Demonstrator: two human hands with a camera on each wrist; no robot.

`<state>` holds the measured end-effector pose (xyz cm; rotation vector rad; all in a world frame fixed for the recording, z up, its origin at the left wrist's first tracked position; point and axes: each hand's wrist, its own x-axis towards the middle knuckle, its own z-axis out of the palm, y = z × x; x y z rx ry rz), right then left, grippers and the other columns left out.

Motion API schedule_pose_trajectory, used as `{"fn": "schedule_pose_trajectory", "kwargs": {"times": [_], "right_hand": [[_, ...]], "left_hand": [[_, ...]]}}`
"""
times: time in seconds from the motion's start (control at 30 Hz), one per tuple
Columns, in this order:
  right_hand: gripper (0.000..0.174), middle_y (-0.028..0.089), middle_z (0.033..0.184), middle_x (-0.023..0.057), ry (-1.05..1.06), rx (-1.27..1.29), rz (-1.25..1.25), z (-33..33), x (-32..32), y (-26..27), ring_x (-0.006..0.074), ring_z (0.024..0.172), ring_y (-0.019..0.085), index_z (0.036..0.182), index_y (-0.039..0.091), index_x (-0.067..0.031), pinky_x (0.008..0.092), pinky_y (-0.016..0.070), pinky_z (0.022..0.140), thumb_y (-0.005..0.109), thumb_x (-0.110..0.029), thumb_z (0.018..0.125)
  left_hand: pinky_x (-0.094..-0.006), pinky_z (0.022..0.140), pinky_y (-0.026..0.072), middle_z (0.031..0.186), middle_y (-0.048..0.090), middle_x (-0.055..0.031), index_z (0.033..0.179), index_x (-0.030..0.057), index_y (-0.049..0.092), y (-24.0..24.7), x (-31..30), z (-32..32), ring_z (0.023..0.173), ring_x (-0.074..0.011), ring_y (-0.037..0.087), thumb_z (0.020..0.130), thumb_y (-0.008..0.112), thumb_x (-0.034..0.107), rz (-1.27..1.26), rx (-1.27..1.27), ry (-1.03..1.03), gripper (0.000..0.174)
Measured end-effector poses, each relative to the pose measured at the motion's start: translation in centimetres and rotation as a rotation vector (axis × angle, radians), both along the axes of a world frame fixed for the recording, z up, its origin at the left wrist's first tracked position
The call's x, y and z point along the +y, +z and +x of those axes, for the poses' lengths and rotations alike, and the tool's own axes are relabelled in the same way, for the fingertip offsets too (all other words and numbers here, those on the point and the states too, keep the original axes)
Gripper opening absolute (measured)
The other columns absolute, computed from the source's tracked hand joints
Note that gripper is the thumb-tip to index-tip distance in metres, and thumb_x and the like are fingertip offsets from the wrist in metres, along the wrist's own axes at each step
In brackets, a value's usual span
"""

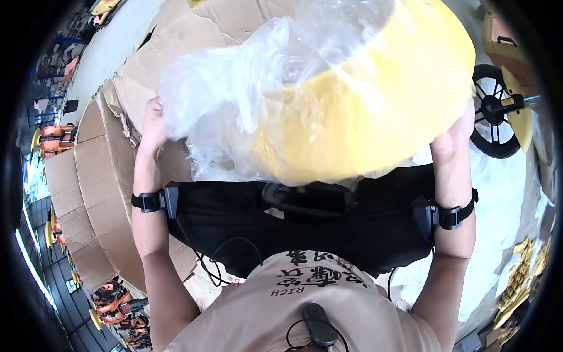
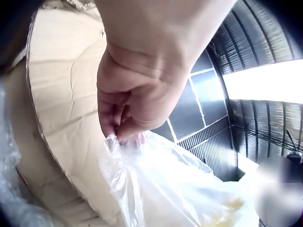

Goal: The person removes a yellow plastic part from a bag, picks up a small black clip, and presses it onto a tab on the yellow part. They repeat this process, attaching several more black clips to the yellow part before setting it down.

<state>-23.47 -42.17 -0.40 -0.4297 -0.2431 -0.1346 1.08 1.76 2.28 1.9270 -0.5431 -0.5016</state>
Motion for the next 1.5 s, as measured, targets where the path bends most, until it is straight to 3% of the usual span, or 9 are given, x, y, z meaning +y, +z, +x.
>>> {"fn": "schedule_pose_trajectory", "kwargs": {"times": [0.3, 0.47, 0.6, 0.8, 1.0, 1.13, 1.27, 1.4, 1.5], "right_hand": [[0.039, 0.064, 0.126, 0.0115, -0.168, 0.204, -0.106, 0.7, 2.2, 0.5, 0.0215, 0.111, 0.064, 0.131, 0.054, 0.0021, 0.0332, 0.0522, 0.095, 0.041, -0.024, 0.106], [0.035, 0.069, 0.113, 0.0089, -0.24, 0.404, -0.133, 0.2, 3.2, -1.4, 0.0191, 0.095, 0.069, 0.12, 0.06, 0.0004, 0.0321, 0.058, 0.082, 0.04, -0.024, 0.105], [0.035, 0.068, 0.115, 0.0094, -0.056, 0.333, -0.019, 0.8, 4.7, -0.8, 0.0183, 0.099, 0.068, 0.121, 0.06, 0.0002, 0.033, 0.0561, 0.087, 0.04, -0.024, 0.105], [0.043, 0.065, 0.121, 0.0109, -0.253, 0.648, -0.15, 0.7, 4.2, -2.1, 0.0209, 0.105, 0.066, 0.128, 0.055, 0.0021, 0.035, 0.0545, 0.092, 0.036, -0.029, 0.106], [0.045, 0.062, 0.127, 0.0122, -0.262, 0.59, 0.048, 1.3, 5.0, -0.3, 0.0235, 0.114, 0.061, 0.132, 0.053, 0.0008, 0.0367, 0.047, 0.102, 0.044, -0.034, 0.104], [0.045, 0.064, 0.123, 0.0117, -0.258, 0.652, -0.035, 1.5, 6.1, -0.6, 0.022, 0.108, 0.063, 0.129, 0.055, 0.0011, 0.036, 0.05, 0.098, 0.043, -0.034, 0.104], [0.046, 0.062, 0.128, 0.0152, -0.155, 0.54, 0.051, 2.0, 7.3, 0.6, 0.028, 0.114, 0.062, 0.132, 0.054, 0.003, 0.0404, 0.0478, 0.102, 0.047, -0.032, 0.103], [0.045, 0.061, 0.13, 0.0179, -0.181, 0.518, 0.182, 2.0, 6.2, 1.3, 0.0311, 0.116, 0.062, 0.132, 0.054, 0.0043, 0.0426, 0.0472, 0.104, 0.047, -0.03, 0.102], [0.045, 0.062, 0.129, 0.0194, -0.244, 0.485, 0.235, 1.7, 4.8, 1.1, 0.0316, 0.115, 0.062, 0.13, 0.055, 0.0048, 0.043, 0.0479, 0.103, 0.042, -0.028, 0.103]], "left_hand": [[-0.024, 0.078, 0.0471, 0.096, 0.069, -0.0046, 0.095, -0.0044, 0.07, 1.9, 5.9, 1.8, 0.086, -0.0095, 0.059, 0.083, 0.053, -0.016, 0.453, 0.07, -0.228, 0.024], [-0.0255, 0.085, 0.0451, 0.132, 0.058, -0.0055, 0.137, 0.0035, 0.053, 4.3, -1.1, -2.9, 0.096, -0.012, 0.057, 0.085, 0.068, 0.002, 0.417, -0.374, -0.331, 0.055], [-0.0284, 0.083, 0.0468, 0.14, 0.054, -0.0076, 0.147, 0.0063, 0.043, 6.6, -7.4, -7.9, 0.098, -0.0168, 0.06, 0.075, 0.083, 0.027, 0.254, 0.019, -0.63, 0.085], [-0.0347, 0.085, 0.0526, 0.119, 0.066, -0.0124, 0.122, 0.001, 0.064, 3.8, -10.0, -10.3, 0.098, -0.0266, 0.067, 0.074, 0.081, 0.013, 0.287, -0.199, -0.946, 0.052], [-0.0295, 0.091, 0.052, 0.124, 0.064, -0.009, 0.132, -0.0006, 0.055, 1.5, -7.6, -8.3, 0.105, -0.0143, 0.062, 0.074, 0.074, -0.005, 0.084, 0.035, -0.268, 0.06], [-0.0288, 0.09, 0.0517, 0.124, 0.062, -0.006, 0.136, -0.0006, 0.05, 1.9, -6.6, -8.0, 0.104, -0.0117, 0.06, 0.076, 0.074, -0.003, 0.0, 0.202, -0.557, 0.065], [-0.027, 0.078, 0.0502, 0.097, 0.069, -0.0055, 0.103, -0.0034, 0.068, 3.4, -8.5, -7.4, 0.086, -0.0118, 0.062, 0.076, 0.068, -0.005, 0.193, -0.01, -0.756, 0.027], [-0.0252, 0.076, 0.0478, 0.088, 0.066, -0.0041, 0.089, -0.0011, 0.066, 2.5, -7.2, -6.9, 0.085, -0.0119, 0.061, 0.079, 0.064, -0.005, -0.065, -0.002, -0.229, 0.011], [-0.0245, 0.077, 0.0477, 0.085, 0.064, -0.0063, 0.093, -0.0016, 0.064, 1.7, -5.3, -5.0, 0.086, -0.0122, 0.062, 0.08, 0.065, -0.004, 0.04, 0.013, -0.366, 0.014]]}}
